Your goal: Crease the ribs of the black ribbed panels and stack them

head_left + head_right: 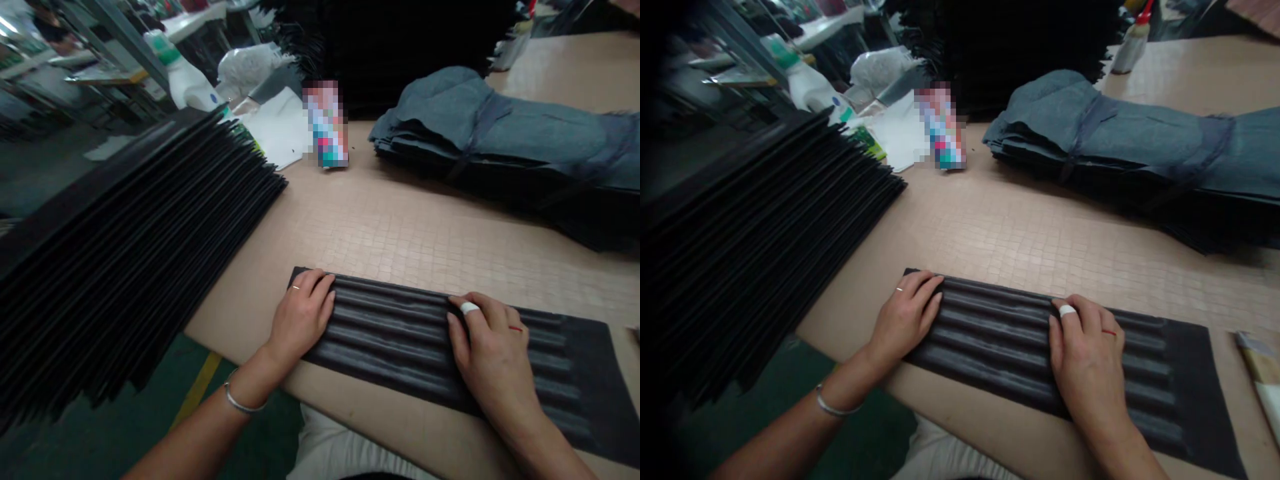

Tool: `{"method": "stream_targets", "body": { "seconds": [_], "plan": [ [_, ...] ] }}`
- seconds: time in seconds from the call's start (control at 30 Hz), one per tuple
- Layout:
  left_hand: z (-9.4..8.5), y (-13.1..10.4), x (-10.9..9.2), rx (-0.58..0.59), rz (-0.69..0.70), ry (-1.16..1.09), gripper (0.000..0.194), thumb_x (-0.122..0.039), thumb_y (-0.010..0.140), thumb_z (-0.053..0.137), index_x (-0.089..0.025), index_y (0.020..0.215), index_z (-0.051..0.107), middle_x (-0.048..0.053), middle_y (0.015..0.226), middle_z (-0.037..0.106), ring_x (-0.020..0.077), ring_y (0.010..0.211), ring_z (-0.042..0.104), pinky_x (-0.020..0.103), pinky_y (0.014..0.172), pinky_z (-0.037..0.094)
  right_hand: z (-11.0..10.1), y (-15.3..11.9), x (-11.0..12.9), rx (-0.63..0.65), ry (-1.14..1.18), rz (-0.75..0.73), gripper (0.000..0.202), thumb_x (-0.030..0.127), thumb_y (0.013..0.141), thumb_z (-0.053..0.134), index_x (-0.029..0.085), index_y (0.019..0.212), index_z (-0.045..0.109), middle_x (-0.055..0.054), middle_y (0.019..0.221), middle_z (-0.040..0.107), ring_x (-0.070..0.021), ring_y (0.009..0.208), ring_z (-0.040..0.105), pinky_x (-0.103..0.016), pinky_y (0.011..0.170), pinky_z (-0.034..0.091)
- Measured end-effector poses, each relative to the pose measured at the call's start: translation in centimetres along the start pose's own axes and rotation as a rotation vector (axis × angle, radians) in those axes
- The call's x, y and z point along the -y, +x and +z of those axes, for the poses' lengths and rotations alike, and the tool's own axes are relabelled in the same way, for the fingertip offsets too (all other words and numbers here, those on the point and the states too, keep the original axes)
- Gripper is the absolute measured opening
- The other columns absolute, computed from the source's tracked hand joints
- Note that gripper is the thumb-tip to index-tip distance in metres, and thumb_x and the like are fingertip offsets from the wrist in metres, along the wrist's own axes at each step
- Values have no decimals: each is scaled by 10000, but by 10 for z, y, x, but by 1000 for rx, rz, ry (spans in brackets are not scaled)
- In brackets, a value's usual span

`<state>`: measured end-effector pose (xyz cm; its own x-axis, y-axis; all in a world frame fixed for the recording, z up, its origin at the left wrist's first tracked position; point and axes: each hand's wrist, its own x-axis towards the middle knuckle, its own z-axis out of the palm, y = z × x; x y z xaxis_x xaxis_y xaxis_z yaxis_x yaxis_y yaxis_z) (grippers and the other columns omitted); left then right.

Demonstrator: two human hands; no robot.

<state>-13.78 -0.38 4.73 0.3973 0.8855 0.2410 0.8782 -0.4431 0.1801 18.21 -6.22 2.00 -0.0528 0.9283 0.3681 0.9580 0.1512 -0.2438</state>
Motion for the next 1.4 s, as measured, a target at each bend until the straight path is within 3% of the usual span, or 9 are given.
{"method": "stream_targets", "body": {
  "seconds": [0.07, 0.13, 0.37, 0.47, 0.57, 0.8, 0.97, 1.23, 1.4],
  "plan": [
    [-2, -8, 20, -28, -16, -51, 315, -211, 1025, 519, -130, 1311, 620, 149, 1302, 638, 279, 1244, 583, 471, 1109, 519, 8, 9, 24, 9, 81, -33, 296, 314, 1062, 461, 182, 1273, 620, -162, 1251, 618, -347, 1112, 543, -507, 916, 443],
    [-1, -13, 28, -54, 0, -95, 320, -187, 1021, 518, -139, 1324, 607, 137, 1298, 642, 262, 1245, 587, 459, 1119, 514, 18, 21, 54, 35, 162, -71, 289, 277, 1061, 464, 179, 1291, 608, -157, 1251, 614, -335, 1132, 536, -512, 957, 434],
    [5, -14, 26, -39, 0, -68, 345, -170, 1011, 506, -142, 1343, 598, 135, 1337, 642, 278, 1269, 573, 458, 1111, 519, 52, 62, 150, 153, 323, -131, 225, 140, 1026, 517, 175, 1201, 654, -123, 1253, 625, -300, 1153, 518, -476, 994, 414],
    [5, -14, 29, -45, 31, -92, 344, -159, 1010, 496, -119, 1336, 599, 148, 1330, 643, 274, 1270, 576, 443, 1119, 508, 57, 69, 176, 208, 290, -109, 214, 128, 1023, 519, 181, 1156, 678, -125, 1290, 613, -298, 1158, 501, -469, 1001, 423],
    [7, -14, 33, -72, 61, -63, 345, -189, 1015, 496, -98, 1332, 594, 169, 1296, 648, 300, 1235, 591, 474, 1105, 506, 58, 74, 187, 266, 250, -67, 179, 188, 1046, 525, 170, 1127, 683, -128, 1296, 604, -295, 1147, 491, -454, 970, 450],
    [19, -9, 48, -113, 187, -2, 379, -318, 1035, 438, -106, 1302, 603, 188, 1249, 645, 356, 1128, 619, 554, 1036, 523, 60, 76, 177, 210, 203, -120, 232, 259, 1091, 451, 187, 1147, 664, -78, 1187, 606, -279, 1110, 487, -462, 944, 454],
    [20, -7, 52, -9, 174, 89, 458, -349, 1025, 373, -184, 1393, 592, 183, 1276, 623, 385, 1129, 617, 586, 986, 528, 55, 72, 164, 178, 181, -131, 239, 228, 1090, 422, 165, 1120, 651, -78, 1156, 596, -280, 1102, 486, -456, 919, 459],
    [4, 0, 32, 72, 145, 211, 464, -316, 1002, 369, -162, 1352, 632, 186, 1263, 638, 366, 1079, 619, 524, 895, 538, 44, 58, 111, 152, 89, -60, 122, 189, 1048, 548, 178, 1011, 664, -78, 1153, 631, -265, 1063, 509, -416, 879, 461],
    [3, 3, 24, 53, 128, 273, 403, -267, 1004, 422, -99, 1302, 635, 194, 1284, 643, 364, 1134, 615, 489, 948, 520, 30, 46, 73, 120, 110, -30, 75, 163, 1025, 600, 168, 1010, 674, -96, 1148, 656, -271, 1062, 532, -420, 893, 468]
  ]
}}
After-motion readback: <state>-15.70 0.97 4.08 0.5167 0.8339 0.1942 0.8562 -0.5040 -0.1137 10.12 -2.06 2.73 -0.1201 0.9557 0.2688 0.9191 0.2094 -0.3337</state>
